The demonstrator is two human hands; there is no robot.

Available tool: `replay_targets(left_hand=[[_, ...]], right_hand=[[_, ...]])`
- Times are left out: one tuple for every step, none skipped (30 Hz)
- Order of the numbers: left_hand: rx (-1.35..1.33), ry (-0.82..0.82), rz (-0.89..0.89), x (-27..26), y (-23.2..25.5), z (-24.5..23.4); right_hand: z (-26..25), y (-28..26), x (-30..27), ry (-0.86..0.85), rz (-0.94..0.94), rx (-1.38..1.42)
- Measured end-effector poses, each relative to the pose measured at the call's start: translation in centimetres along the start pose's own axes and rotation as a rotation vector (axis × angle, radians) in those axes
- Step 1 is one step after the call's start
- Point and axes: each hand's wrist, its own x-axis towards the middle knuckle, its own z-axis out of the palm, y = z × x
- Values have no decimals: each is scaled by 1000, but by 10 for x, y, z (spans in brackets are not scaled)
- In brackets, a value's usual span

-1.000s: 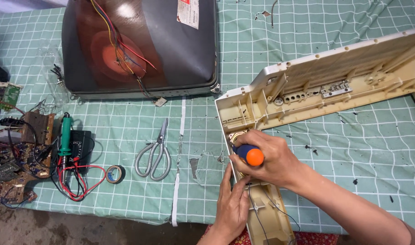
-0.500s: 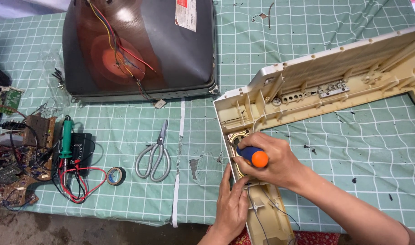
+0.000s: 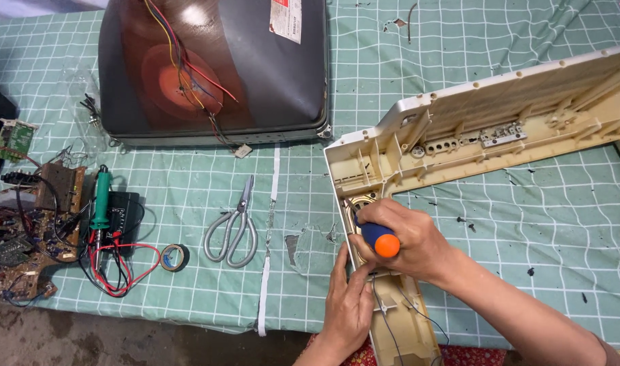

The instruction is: The person uses a screwdriver to tighten screws on a speaker component inside a beige plastic casing. They manipulate wires and adjust the speaker's position within the frame while working on a green checkered table.

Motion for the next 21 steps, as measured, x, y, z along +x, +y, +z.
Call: replay_targets(left_hand=[[2,-8,-12,0,-1,0],[4,-16,-23,-1,-1,1],[5,-18,-22,-1,-1,1],[9,-7,-16,-1,-2,1],[13,6,-13,-2,-2,2],[13,7,-13,-1,-1,1],[6,-2,-18,-1,0,0],[-1,-11,-22,0,1,-1],[-1,-13,-21,1,2,-1],[-5,-6,-13,1,2,-1],[-9,3,-6,2,2,-1],[-9,2,-5,1,1,0],[-6,-1,-1,0,0,0],[-3,-4,4,-1,-2,1],[-2,-3,3,-1,-3,1],[6,5,15,-2,-3,2],[13,13,27,-2,-4,2],[13,14,27,-1,-2,1],[11,8,13,0,-1,0],[8,2,-1,0,1,0],[7,3,-1,1,2,-1]], right_hand=[[-1,0,1,9,-8,-6],[-2,1,1,18,-15,-11],[-3,1,2,21,-15,-12],[-5,0,2,32,-9,-16],[-7,0,2,42,-4,-20],[-7,-3,3,42,-5,-20],[-8,-5,5,44,1,7],[-9,-7,6,47,6,34],[-6,-7,4,49,8,33],[-4,-6,3,15,15,25],[-1,-5,3,-19,20,18],[1,-5,3,-17,21,17],[4,-5,3,-29,2,8],[7,-5,3,-40,-16,0],[8,-5,4,-40,-18,1],[9,-6,4,-44,-14,-3],[10,-6,5,-48,-10,-8],[10,-5,3,-48,-11,-8],[10,-3,1,-39,-10,7],[9,-2,-1,-30,-9,22],[9,-2,-1,-31,-9,21]])
